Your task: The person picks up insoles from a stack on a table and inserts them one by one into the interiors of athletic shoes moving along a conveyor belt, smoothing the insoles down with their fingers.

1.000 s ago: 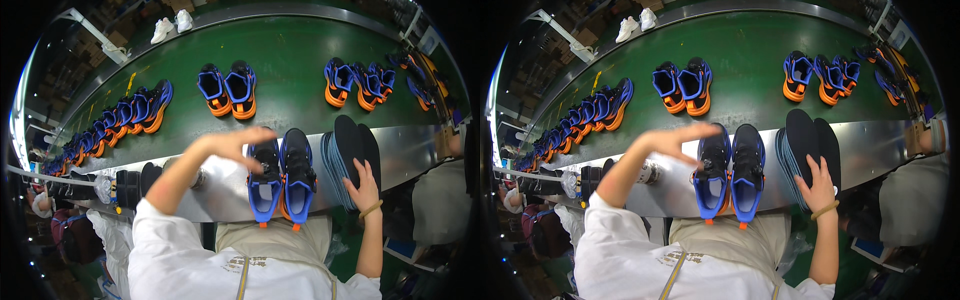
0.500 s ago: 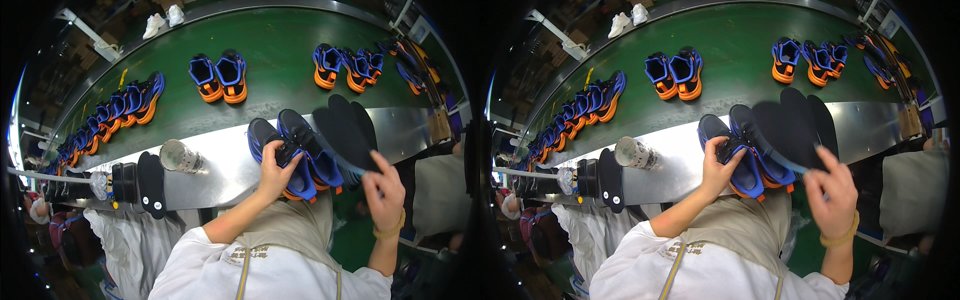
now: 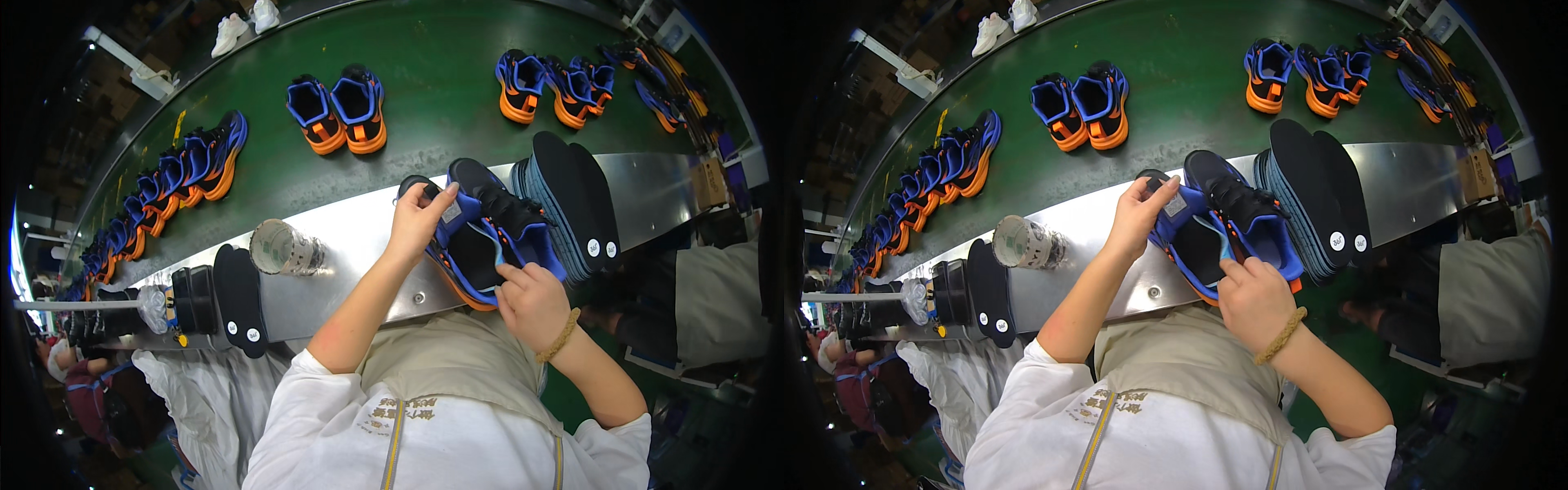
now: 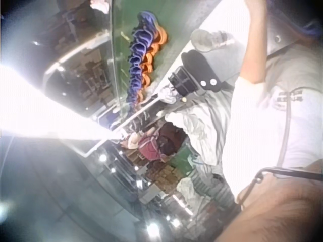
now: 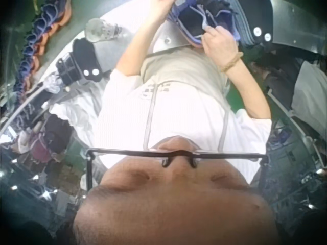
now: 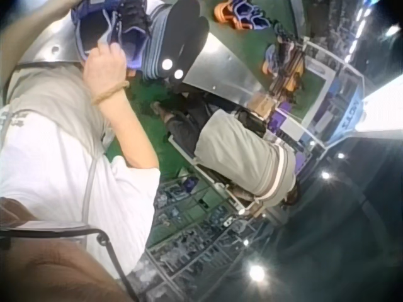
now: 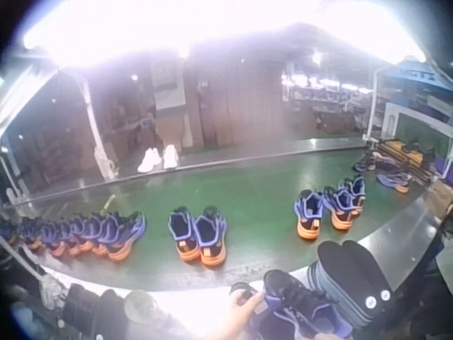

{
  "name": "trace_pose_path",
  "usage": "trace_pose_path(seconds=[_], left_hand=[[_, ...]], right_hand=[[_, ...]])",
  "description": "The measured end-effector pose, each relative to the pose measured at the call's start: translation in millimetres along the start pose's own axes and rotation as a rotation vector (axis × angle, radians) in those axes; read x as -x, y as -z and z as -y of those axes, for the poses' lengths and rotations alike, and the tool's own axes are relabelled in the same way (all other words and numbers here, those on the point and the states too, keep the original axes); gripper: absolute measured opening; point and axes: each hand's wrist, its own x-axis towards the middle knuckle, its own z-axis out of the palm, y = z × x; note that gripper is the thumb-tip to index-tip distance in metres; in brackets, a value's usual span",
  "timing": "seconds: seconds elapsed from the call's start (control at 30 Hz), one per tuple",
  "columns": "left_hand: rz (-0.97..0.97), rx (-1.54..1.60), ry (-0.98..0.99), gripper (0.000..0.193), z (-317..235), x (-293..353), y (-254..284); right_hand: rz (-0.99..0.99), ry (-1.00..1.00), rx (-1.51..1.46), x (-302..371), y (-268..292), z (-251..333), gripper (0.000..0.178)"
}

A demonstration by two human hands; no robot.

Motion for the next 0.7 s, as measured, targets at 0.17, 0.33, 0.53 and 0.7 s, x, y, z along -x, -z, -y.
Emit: trace_pose_path(seconds=[0.17, 0.33, 0.53, 0.7], left_hand=[[-0.033, -0.082, -0.019, 0.027, -1, 10, -6], [0.051, 0.024, -0.093, 0.024, -14, 25, -13], [0.087, -0.055, -0.144, 0.025, 4, 16, -9], [0.047, -0.213, -0.144, 0.03, -4, 22, -8]], right_hand=[[0.06, -0.033, -0.017, -4, 3, -10, 0.007], [-0.008, -0.133, -0.049, 1, -17, -15, 0.012], [-0.025, -0.189, -0.011, -18, -54, -18, 0.015], [0.271, -0.257, 0.143, -26, -7, -9, 0.026]])
